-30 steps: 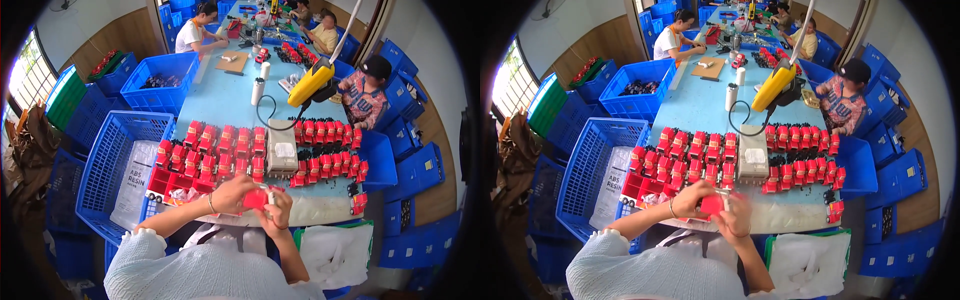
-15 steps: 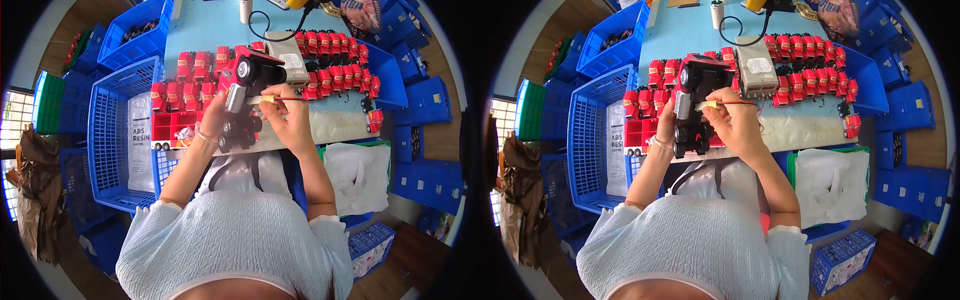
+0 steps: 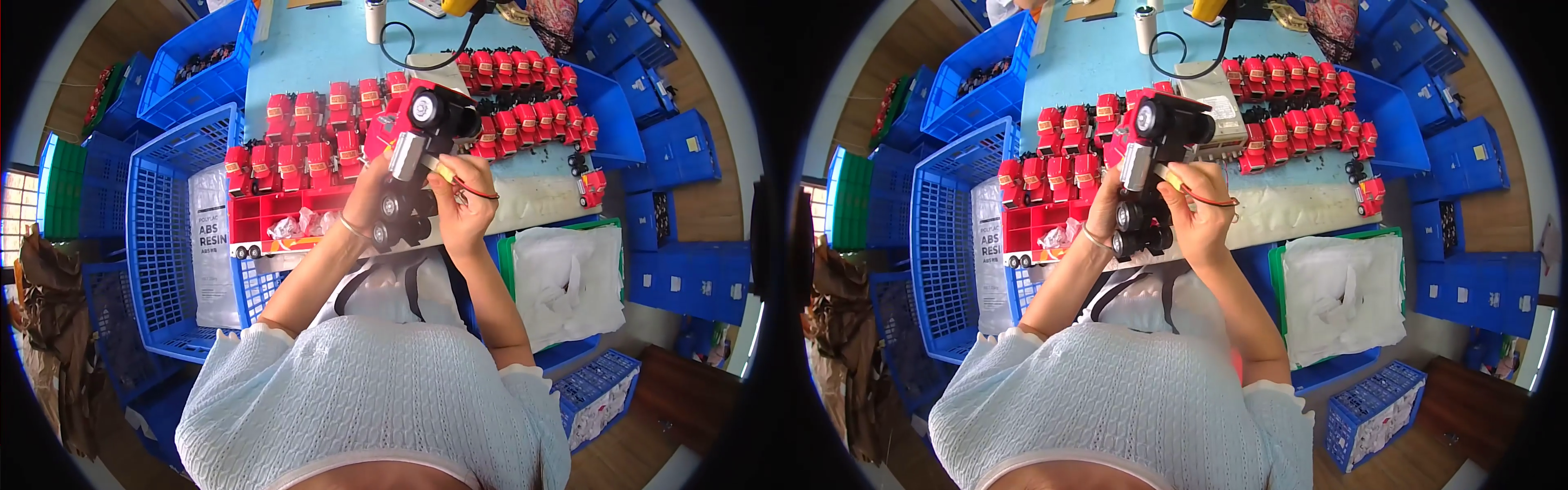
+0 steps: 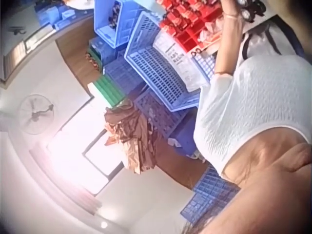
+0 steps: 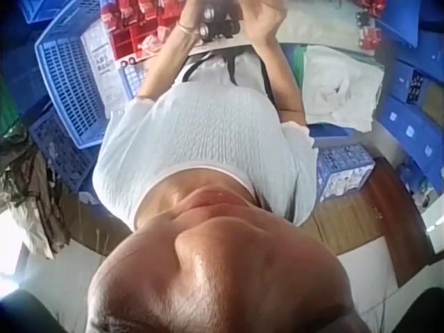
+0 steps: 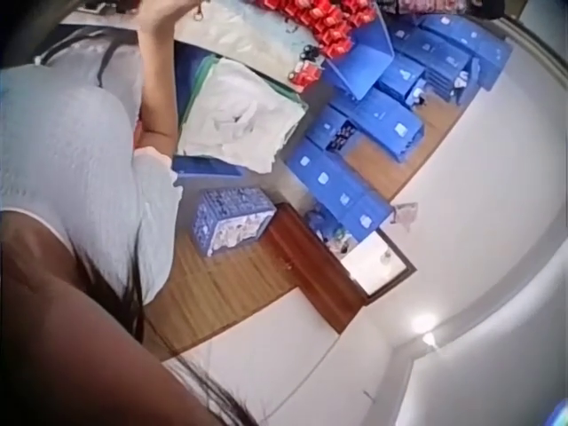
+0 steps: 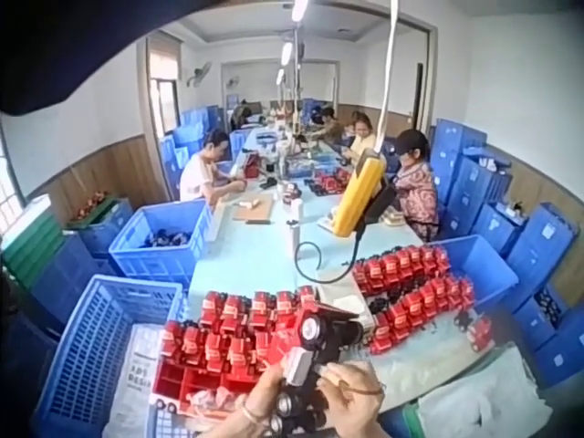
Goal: Assembling and organizing toy trucks on a production line.
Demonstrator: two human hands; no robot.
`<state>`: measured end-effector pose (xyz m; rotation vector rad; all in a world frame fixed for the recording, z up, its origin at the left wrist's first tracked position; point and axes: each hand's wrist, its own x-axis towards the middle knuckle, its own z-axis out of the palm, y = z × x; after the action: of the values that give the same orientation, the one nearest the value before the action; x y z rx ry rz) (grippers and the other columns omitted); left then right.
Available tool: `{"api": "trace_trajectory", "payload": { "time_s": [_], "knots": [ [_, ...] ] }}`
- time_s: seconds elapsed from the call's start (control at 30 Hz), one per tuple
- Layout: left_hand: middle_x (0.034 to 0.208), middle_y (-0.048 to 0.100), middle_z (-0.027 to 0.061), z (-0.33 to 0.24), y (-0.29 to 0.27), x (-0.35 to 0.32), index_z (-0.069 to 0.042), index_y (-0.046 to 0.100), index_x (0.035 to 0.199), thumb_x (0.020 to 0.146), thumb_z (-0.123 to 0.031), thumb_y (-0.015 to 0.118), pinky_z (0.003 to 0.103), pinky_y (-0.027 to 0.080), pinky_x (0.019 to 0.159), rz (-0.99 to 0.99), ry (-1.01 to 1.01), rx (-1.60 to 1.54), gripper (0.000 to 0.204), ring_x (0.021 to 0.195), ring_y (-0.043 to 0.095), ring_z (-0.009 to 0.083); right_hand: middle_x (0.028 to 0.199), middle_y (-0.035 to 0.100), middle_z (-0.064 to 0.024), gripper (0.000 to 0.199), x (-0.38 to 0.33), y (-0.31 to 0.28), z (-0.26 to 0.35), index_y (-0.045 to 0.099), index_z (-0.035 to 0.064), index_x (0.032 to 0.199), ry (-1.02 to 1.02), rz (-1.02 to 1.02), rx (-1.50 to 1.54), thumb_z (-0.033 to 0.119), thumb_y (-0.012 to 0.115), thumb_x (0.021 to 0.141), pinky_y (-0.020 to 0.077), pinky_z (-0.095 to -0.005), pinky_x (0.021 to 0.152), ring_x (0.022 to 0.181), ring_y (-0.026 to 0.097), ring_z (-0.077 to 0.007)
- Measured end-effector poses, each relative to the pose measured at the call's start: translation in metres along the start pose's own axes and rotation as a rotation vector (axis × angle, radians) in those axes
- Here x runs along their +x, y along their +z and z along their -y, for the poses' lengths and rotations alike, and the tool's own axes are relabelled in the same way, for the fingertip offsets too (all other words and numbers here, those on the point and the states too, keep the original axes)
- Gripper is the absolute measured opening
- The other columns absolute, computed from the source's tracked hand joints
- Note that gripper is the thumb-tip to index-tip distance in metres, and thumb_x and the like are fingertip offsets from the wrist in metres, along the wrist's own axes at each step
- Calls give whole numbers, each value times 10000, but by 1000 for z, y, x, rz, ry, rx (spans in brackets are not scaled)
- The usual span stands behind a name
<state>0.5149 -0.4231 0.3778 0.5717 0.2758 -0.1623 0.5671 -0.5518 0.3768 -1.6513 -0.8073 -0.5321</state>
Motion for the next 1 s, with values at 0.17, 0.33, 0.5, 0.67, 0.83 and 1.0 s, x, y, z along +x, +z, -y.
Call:
{"api": "trace_trajectory", "payload": {
  "time_s": [0.17, 0.33, 0.5, 0.67, 0.83, 1.0],
  "knots": [
    [973, 582, 90, 2, -30, 5, -42, 515, 1095, 791, -461, 554, 317, 503, 652, -34, 186, 296, 519, 818, 600, 194, 870, 546, -86, 244, -25, -3, 16, 544, 8, 1002, 278, -132, 361, 78, 647, 792, 438, -256, 603, 703, 535, -185],
    [1041, 561, 69, 1, -53, 0, -16, 449, 1166, 714, -414, 666, 299, 493, 709, 42, 545, 336, 640, 866, 583, 165, 903, 560, -76, 208, -56, -39, 11, 556, 32, 934, 370, 882, -119, 143, 633, 777, 479, -327, 672, 823, 560, -227],
    [1059, 552, 55, -8, -35, -6, -14, 422, 1191, 685, -326, 716, 291, 482, 748, 9, 657, 353, 663, 926, 558, 148, 858, 566, -56, 324, -33, -43, 32, 553, 36, 1020, -163, 939, -18, 133, 642, 724, 473, -315, 662, 832, 570, -228],
    [1141, 509, 82, 1, -53, 2, -80, 327, 1296, 739, -268, 685, 320, 450, 863, -5, 388, 467, 688, 1018, 523, 176, 924, 560, -44, 250, 9, -28, 58, 578, 62, 952, -616, 873, -237, 139, 586, 714, 432, -332, 795, 922, 542, -201],
    [1202, 499, 101, 34, -50, 14, -145, 316, 1343, 872, -405, 514, 324, 468, 867, 136, 344, 209, 573, 1038, 530, 176, 961, 537, -39, 161, 0, -11, 24, 589, 74, 861, -840, 934, -581, 145, 545, 724, 343, -365, 931, 1010, 492, -186],
    [1243, 477, 120, 66, -77, 28, -198, 255, 1382, 911, -546, 254, 334, 458, 894, 143, 13, 155, 585, 1055, 525, 190, 904, 537, -40, 126, -11, -16, -14, 594, 79, 802, -901, 1202, -547, 151, 543, 712, 332, -383, 949, 997, 493, -184]
  ]
}}
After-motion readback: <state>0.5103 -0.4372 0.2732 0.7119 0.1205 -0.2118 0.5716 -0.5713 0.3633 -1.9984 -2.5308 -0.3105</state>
